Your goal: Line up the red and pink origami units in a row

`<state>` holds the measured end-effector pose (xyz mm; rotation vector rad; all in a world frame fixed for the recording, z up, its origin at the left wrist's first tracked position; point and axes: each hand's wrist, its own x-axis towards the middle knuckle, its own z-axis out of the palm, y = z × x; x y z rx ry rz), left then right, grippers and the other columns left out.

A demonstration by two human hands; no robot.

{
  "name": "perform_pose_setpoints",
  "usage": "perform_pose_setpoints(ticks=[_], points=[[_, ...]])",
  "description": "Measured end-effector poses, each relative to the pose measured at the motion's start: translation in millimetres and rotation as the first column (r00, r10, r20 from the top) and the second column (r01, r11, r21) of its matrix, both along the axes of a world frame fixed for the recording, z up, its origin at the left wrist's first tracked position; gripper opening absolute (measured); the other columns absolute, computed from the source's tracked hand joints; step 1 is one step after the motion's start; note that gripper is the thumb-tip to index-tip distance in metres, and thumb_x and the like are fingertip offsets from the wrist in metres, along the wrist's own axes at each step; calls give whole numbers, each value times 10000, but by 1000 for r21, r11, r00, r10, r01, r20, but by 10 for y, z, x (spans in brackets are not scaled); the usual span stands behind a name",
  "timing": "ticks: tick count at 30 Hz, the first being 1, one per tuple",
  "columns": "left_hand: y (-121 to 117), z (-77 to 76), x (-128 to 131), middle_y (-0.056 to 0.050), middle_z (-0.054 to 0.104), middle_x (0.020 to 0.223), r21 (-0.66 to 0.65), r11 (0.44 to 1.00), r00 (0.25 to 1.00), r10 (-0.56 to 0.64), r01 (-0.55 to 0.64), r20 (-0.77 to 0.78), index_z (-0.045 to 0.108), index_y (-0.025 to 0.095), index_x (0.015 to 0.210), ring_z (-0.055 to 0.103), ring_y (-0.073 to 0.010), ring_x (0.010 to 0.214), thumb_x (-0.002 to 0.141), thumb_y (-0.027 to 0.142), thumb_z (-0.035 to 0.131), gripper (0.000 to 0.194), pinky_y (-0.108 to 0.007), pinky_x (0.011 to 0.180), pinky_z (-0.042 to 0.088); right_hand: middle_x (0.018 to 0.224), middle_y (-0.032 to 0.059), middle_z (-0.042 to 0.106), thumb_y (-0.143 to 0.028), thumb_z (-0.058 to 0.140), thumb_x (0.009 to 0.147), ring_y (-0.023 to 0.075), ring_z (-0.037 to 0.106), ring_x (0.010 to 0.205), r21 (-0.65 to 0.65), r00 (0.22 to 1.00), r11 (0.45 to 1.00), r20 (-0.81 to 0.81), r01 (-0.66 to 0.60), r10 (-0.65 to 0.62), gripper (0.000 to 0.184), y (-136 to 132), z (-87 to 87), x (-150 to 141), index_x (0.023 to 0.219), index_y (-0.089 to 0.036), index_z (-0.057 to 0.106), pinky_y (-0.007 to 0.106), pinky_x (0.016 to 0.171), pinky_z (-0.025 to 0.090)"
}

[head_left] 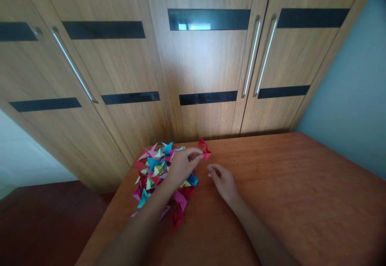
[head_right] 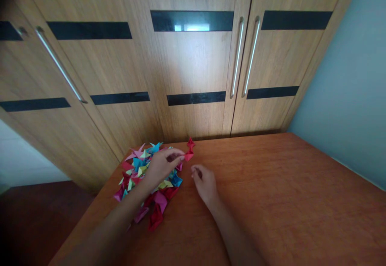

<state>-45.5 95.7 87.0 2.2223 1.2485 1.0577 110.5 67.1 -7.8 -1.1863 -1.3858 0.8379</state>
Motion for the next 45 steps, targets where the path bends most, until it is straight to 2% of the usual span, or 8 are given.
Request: perform_pose_setpoints(ticks=[2, 5, 10, 14, 23, 32, 45], points=[[246, -18, 125, 0, 688, 803, 109, 993, 993, 48, -36, -110, 690, 206, 872, 597, -123, 691, 814, 237, 598, 113, -220, 659, 440, 785, 33, 651, -311, 470, 857, 149, 565, 692, 82, 974, 995, 225, -48, 29, 229, -34, -21, -44, 889, -196, 666, 255, 664, 413], [573, -96, 323, -19, 672, 906, 198, 977, 943, 133, -74, -306, 692, 217, 881, 600, -140, 807, 834, 253, 583, 124, -228, 728, 437, 798, 20, 656, -233, 455, 858, 144, 566, 699, 105, 906, 987, 419, -124, 69, 219, -86, -30, -108, 894, -220, 671, 246, 677, 407], [963, -262, 600, -23, 647, 943, 197, 978, 895, 147, -68, -422, 699, 240, 871, 588, -159, 841, 842, 274, 568, 138, -245, 705, 424, 801, 8, 656, -162, 444, 843, 128, 565, 699, 77, 866, 990, 495, -122, 68, 235, -90, -15, -113, 868, -224, 670, 220, 671, 402], [1144, -361, 738, -39, 639, 921, 189, 981, 861, 141, -54, -489, 705, 227, 848, 574, -173, 841, 841, 260, 555, 154, -273, 728, 412, 783, 2, 652, -146, 456, 824, 122, 558, 681, 54, 856, 991, 512, -120, 75, 230, -78, 10, -102, 841, -223, 672, 210, 653, 396], [1238, -497, 790, -71, 617, 929, 182, 982, 796, 149, -49, -587, 703, 206, 835, 543, -208, 915, 860, 232, 498, 208, -333, 797, 388, 793, -1, 645, -143, 444, 841, 115, 557, 680, 53, 829, 991, 554, -123, 73, 230, -94, 46, -114, 843, -221, 660, 206, 658, 388], [1269, -542, 798, -63, 610, 970, 190, 981, 797, 146, -41, -586, 698, 222, 884, 528, -209, 944, 866, 240, 501, 199, -330, 812, 375, 790, 2, 648, -127, 458, 826, 114, 559, 679, 39, 830, 992, 552, -119, 78, 230, -87, 50, -115, 853, -217, 668, 203, 651, 390], [1198, -523, 787, -54, 599, 1002, 185, 981, 810, 154, -57, -566, 681, 228, 928, 535, -193, 946, 852, 256, 543, 160, -315, 840, 387, 786, 1, 657, -131, 451, 831, 115, 561, 668, 34, 845, 993, 530, -113, 78, 239, -75, 47, -113, 848, -215, 674, 207, 648, 394]])
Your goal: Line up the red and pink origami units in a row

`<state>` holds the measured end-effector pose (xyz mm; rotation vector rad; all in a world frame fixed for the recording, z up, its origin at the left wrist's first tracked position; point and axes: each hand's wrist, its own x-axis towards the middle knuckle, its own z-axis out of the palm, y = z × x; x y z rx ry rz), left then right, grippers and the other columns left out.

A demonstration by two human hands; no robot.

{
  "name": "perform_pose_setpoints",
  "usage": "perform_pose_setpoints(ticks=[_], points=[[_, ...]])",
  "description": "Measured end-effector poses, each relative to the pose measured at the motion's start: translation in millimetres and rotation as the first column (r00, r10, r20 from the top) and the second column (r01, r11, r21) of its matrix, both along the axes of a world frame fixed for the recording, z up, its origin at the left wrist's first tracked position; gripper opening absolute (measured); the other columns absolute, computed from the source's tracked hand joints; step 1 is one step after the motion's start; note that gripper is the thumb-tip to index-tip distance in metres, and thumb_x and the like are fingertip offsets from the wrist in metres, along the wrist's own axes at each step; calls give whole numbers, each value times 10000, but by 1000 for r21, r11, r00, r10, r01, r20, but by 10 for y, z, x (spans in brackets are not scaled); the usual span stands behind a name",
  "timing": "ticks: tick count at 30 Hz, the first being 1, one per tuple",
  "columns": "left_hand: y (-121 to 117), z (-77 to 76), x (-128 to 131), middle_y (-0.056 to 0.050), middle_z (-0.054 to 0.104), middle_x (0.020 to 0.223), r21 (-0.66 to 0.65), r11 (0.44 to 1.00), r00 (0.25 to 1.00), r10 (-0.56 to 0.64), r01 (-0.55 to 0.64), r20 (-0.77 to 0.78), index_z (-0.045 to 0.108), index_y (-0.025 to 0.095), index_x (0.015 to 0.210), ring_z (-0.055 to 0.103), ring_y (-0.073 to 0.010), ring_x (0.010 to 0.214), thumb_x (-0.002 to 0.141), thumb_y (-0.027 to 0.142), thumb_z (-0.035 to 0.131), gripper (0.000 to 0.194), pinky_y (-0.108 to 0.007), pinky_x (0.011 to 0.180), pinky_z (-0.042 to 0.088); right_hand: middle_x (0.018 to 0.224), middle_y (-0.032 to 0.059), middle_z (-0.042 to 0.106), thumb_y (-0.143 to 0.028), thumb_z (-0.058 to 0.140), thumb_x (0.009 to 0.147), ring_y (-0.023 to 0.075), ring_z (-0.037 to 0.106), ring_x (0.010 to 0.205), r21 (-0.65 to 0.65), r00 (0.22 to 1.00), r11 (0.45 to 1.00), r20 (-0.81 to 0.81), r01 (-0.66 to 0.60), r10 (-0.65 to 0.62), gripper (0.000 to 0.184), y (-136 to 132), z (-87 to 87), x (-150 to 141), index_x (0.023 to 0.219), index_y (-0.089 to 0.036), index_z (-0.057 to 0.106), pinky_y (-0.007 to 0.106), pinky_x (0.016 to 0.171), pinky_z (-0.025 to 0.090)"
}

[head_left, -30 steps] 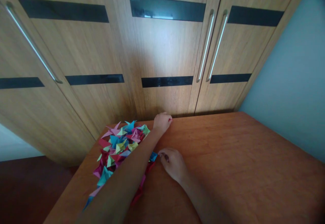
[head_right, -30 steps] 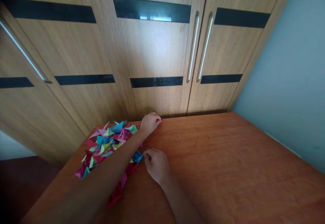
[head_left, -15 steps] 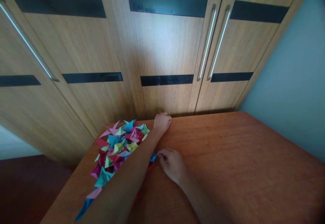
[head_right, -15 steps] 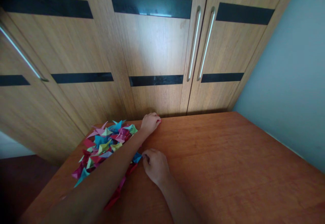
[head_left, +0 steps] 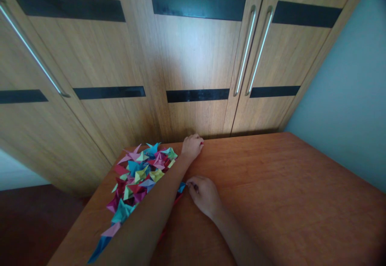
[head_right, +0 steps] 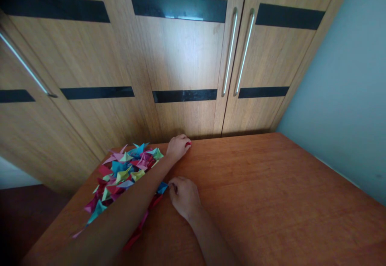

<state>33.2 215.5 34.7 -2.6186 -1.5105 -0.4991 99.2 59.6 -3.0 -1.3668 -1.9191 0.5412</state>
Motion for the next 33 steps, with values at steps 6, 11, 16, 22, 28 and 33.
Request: perform_pose_setpoints(ticks=[6, 11, 16, 22, 28, 33], points=[[-26, 140, -117, -63, 588, 1030, 17, 999, 998, 52, -52, 25, 663, 223, 976, 533, -204, 988, 850, 225, 537, 178, -318, 862, 393, 818, 13, 673, -137, 461, 832, 131, 590, 728, -7, 1000, 1000, -8, 1, -1, 238, 8, -3, 2, 851, -220, 684, 216, 680, 414], [-150, 386, -298, -59, 589, 1044, 28, 995, 995, 93, -94, 30, 650, 224, 1005, 546, -198, 978, 857, 232, 504, 208, -294, 855, 412, 815, 14, 677, -148, 459, 836, 131, 597, 741, -4, 1000, 1000, -21, 0, 0, 241, 13, -8, 9, 854, -223, 688, 215, 690, 414], [-579, 577, -643, -55, 609, 1013, 17, 998, 998, 61, -61, -16, 656, 218, 986, 559, -201, 982, 840, 274, 536, 197, -289, 888, 410, 794, 8, 675, -168, 466, 842, 129, 593, 715, -18, 1000, 1000, -18, -11, 11, 224, 11, -25, 14, 837, -223, 683, 213, 687, 410], [-1336, 578, -1236, -44, 641, 1001, -15, 996, 995, 85, -84, 58, 655, 234, 964, 595, -189, 936, 855, 298, 496, 203, -285, 844, 457, 799, 15, 670, -179, 463, 850, 133, 584, 716, -1, 999, 999, -13, -36, 36, 222, -6, -31, 25, 838, -214, 682, 218, 673, 408], [-2116, 326, -1761, -28, 682, 947, 52, 989, 962, 124, -140, 245, 672, 266, 942, 651, -179, 853, 866, 332, 444, 249, -255, 748, 525, 742, 9, 644, -186, 461, 847, 127, 557, 664, -2, 998, 998, -11, -64, 64, 221, -22, -26, 33, 839, -208, 681, 219, 642, 406], [-2597, 13, -1796, -17, 703, 964, 108, 987, 968, 92, -120, 234, 660, 310, 1001, 674, -186, 848, 852, 339, 497, 222, -255, 753, 554, 746, 0, 635, -149, 485, 801, 121, 544, 653, -25, 995, 995, 25, -93, 93, 232, -60, -3, 11, 886, -229, 685, 215, 635, 405]])
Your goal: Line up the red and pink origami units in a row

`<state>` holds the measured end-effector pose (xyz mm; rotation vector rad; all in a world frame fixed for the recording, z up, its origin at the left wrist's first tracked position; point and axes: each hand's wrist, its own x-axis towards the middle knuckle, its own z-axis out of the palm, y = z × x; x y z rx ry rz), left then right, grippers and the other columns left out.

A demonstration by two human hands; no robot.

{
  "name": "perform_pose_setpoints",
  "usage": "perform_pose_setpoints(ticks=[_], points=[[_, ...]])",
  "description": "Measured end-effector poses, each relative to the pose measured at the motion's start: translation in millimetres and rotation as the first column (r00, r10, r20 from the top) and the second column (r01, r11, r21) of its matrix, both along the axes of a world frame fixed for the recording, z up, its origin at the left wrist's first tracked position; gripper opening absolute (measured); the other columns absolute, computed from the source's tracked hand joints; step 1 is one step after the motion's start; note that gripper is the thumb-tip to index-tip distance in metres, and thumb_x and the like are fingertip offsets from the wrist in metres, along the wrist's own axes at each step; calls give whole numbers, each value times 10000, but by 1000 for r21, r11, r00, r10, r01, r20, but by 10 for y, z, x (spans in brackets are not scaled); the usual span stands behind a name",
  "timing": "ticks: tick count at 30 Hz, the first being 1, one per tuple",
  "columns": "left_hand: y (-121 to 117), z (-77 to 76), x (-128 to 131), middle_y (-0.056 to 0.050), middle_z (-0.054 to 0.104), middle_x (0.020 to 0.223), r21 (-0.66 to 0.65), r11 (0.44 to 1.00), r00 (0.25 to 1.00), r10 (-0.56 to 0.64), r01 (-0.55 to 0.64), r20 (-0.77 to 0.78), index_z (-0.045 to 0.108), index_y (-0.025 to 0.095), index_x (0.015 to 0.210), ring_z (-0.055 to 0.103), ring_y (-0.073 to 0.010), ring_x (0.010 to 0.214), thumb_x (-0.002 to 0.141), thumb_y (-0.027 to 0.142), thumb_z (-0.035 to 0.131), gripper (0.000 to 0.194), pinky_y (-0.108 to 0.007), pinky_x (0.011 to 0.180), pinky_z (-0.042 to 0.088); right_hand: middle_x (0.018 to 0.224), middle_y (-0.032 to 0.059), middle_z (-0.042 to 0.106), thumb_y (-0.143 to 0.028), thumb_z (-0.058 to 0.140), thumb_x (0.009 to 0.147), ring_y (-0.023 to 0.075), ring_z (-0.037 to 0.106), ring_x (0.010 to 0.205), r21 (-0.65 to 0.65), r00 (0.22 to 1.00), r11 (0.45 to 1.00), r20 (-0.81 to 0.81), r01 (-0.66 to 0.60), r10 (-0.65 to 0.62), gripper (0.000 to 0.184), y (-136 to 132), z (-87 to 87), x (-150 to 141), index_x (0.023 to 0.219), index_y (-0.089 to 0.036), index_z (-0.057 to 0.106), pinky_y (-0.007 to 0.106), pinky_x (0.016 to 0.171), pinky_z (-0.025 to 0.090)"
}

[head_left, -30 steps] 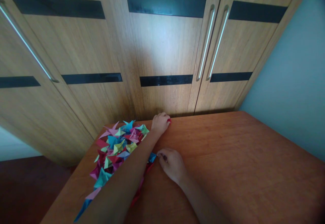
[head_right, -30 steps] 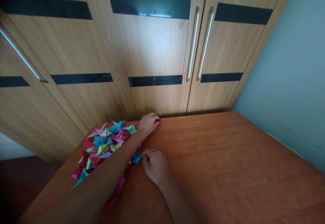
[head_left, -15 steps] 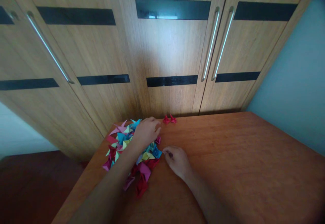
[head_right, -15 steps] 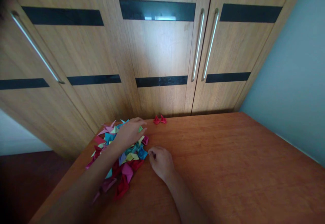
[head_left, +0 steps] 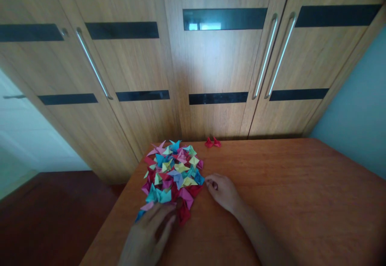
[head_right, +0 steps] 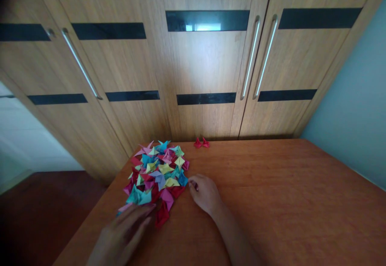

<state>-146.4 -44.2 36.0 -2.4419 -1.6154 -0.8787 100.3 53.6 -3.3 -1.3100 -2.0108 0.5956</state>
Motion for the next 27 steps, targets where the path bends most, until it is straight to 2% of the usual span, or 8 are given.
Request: perform_pose_setpoints(ticks=[2, 7, 12, 18, 23, 25, 27], points=[[-94, -102, 76, -26, 694, 1021, 18, 1000, 1000, -5, 5, -25, 647, 309, 1041, 671, -199, 891, 838, 333, 522, 239, -279, 788, 555, 752, -4, 633, -141, 486, 791, 117, 539, 646, -5, 1000, 1000, 7, -18, 18, 250, -20, 17, -3, 902, -240, 687, 212, 627, 402], [-120, -233, 239, -43, 693, 994, 13, 1000, 1000, 25, -25, 0, 644, 281, 1014, 686, -203, 800, 808, 337, 562, 229, -278, 677, 583, 755, -8, 627, -141, 492, 782, 112, 534, 632, -5, 998, 998, 2, -69, 69, 262, -45, 38, 14, 931, -242, 682, 208, 613, 400], [-106, -244, 253, -36, 695, 927, -40, 999, 997, 0, 3, 72, 651, 295, 954, 683, -185, 757, 840, 268, 498, 192, -253, 651, 576, 769, -5, 634, -132, 493, 773, 111, 536, 632, -21, 997, 997, 4, -78, 78, 259, -44, 38, 25, 920, -232, 682, 209, 616, 405], [-140, -236, 208, -27, 696, 865, 25, 999, 987, -28, 24, 161, 657, 285, 896, 683, -177, 770, 864, 268, 472, 188, -244, 672, 578, 768, 0, 644, -154, 495, 789, 116, 547, 646, -23, 997, 998, -38, -64, 63, 246, -24, 22, 36, 920, -232, 689, 221, 637, 419], [-157, -195, 166, -23, 702, 888, 104, 994, 981, -45, 25, 191, 661, 289, 920, 681, -170, 802, 864, 263, 490, 181, -249, 734, 573, 807, 24, 663, -260, 521, 826, 129, 566, 685, -81, 967, 995, -253, -58, 36, 199, -9, 28, 32, 921, -194, 683, 235, 645, 436], [-144, -135, 180, -25, 700, 909, 103, 994, 979, -59, 40, 197, 660, 288, 927, 676, -166, 822, 866, 253, 493, 181, -250, 754, 567, 865, 33, 669, -351, 552, 827, 140, 586, 749, -156, 912, 979, -407, -133, 59, 233, -41, 77, 11, 947, -193, 674, 247, 687, 450], [-111, -54, 220, -28, 698, 918, 90, 994, 976, -78, 60, 204, 661, 280, 923, 671, -165, 839, 869, 247, 493, 179, -252, 764, 561, 929, 34, 667, -428, 581, 811, 156, 597, 839, -216, 826, 942, -556, -257, 98, 293, -98, 153, -12, 980, -203, 663, 264, 750, 456]])
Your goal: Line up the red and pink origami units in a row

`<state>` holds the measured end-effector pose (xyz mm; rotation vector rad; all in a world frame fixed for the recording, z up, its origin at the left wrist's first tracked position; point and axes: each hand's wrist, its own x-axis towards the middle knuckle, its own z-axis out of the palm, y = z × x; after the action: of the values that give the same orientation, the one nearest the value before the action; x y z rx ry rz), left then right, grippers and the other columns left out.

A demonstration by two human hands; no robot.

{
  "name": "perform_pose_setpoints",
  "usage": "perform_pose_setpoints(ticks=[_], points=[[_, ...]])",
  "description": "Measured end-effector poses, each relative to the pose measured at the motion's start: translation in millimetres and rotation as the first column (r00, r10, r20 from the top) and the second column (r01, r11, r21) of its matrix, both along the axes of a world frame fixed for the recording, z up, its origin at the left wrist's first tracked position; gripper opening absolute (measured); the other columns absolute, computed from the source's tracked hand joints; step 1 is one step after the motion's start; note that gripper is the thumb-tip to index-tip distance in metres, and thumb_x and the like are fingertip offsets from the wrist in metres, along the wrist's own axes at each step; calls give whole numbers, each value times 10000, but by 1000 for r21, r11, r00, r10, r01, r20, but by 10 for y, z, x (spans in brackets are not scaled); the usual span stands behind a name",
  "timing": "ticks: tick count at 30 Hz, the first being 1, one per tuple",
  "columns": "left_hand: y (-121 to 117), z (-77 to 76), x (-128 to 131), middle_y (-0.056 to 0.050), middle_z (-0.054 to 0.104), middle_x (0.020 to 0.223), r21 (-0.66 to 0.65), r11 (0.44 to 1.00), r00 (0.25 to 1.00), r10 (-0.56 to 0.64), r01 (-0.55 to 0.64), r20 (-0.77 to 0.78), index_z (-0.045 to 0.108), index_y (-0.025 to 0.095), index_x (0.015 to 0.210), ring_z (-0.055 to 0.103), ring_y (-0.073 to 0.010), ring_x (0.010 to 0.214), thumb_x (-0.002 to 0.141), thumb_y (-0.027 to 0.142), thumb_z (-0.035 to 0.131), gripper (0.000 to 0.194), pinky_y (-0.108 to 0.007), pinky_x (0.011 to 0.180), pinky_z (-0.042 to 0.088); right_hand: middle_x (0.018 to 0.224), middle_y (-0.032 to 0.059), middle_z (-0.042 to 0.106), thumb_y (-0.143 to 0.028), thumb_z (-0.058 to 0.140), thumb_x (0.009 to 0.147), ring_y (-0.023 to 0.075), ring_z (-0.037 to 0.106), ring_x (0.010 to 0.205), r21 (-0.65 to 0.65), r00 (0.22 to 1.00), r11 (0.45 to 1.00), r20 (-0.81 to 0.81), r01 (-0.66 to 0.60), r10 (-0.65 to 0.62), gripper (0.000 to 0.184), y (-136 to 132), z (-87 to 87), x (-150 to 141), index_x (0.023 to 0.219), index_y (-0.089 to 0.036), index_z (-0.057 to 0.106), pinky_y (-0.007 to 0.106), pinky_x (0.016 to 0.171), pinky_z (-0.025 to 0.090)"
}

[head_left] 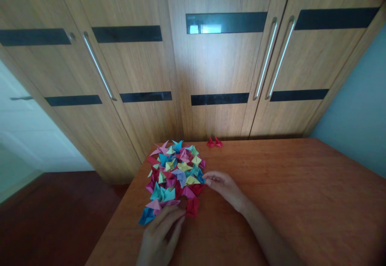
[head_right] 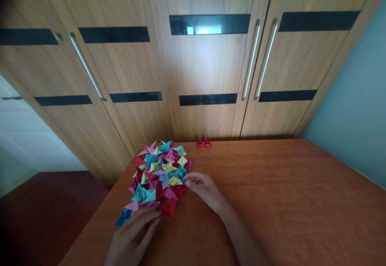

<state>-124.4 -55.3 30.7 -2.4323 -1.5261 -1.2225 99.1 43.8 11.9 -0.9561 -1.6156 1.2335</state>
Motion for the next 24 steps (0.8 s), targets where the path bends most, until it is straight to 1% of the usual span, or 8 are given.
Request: perform_pose_setpoints(ticks=[3, 6, 9, 13, 18, 21, 22, 24], points=[[84, 119, 97, -35, 692, 888, -44, 997, 998, -60, 61, 18, 660, 256, 910, 665, -156, 813, 876, 237, 485, 179, -234, 729, 555, 956, 30, 659, -478, 611, 785, 167, 588, 912, -57, 981, 988, -142, -144, 134, 322, -87, 117, -18, 958, -212, 665, 280, 812, 443], [190, 181, 195, -26, 682, 846, -86, 987, 990, -133, 137, 54, 650, 238, 897, 654, -138, 768, 869, 203, 498, 159, -209, 687, 540, 918, 27, 644, -470, 637, 765, 162, 575, 894, -40, 966, 981, -185, -191, 181, 298, -113, 164, -10, 879, -197, 668, 276, 816, 433], [288, 183, 267, -16, 674, 860, -129, 977, 984, -158, 168, 88, 645, 236, 904, 645, -136, 786, 847, 172, 527, 146, -213, 710, 529, 833, 17, 624, -461, 667, 739, 151, 557, 825, -55, 967, 985, -210, -161, 146, 290, -69, 123, 11, 799, -177, 655, 260, 771, 430], [383, 193, 335, -13, 674, 902, -193, 960, 975, -183, 204, 123, 650, 240, 931, 638, -140, 835, 837, 156, 543, 166, -227, 752, 516, 755, -2, 594, -427, 679, 742, 125, 520, 737, -100, 953, 988, -290, -117, 84, 260, 1, 39, 42, 762, -170, 644, 234, 699, 403], [540, 333, 438, 1, 679, 898, -237, 925, 952, -264, 296, 157, 663, 249, 953, 629, -124, 814, 848, 151, 541, 189, -212, 733, 493, 717, -12, 579, -421, 674, 745, 113, 512, 672, -198, 903, 978, -429, -67, -25, 243, 59, 27, 112, 778, -184, 632, 238, 666, 404], [765, 448, 548, 8, 685, 873, -225, 927, 953, -279, 300, 121, 672, 238, 927, 623, -122, 793, 841, 163, 563, 158, -214, 731, 474, 742, -5, 591, -431, 622, 775, 115, 524, 669, -231, 886, 971, -438, 53, -153, 238, 155, -16, 185, 802, -195, 629, 241, 656, 411], [873, 483, 599, 7, 687, 867, -215, 930, 954, -280, 297, 102, 673, 230, 919, 621, -123, 783, 836, 169, 573, 144, -216, 729, 468, 743, 0, 596, -432, 597, 784, 117, 525, 659, -223, 892, 966, -400, 128, -211, 240, 198, -49, 208, 798, -194, 630, 239, 635, 407], [1138, 542, 730, 5, 689, 839, -192, 934, 953, -296, 302, 61, 674, 215, 905, 615, -120, 743, 829, 174, 584, 125, -216, 705, 459, 726, 9, 606, -409, 557, 792, 127, 530, 645, -147, 908, 945, -268, 292, -322, 234, 280, -135, 241, 776, -189, 634, 239, 604, 400]])
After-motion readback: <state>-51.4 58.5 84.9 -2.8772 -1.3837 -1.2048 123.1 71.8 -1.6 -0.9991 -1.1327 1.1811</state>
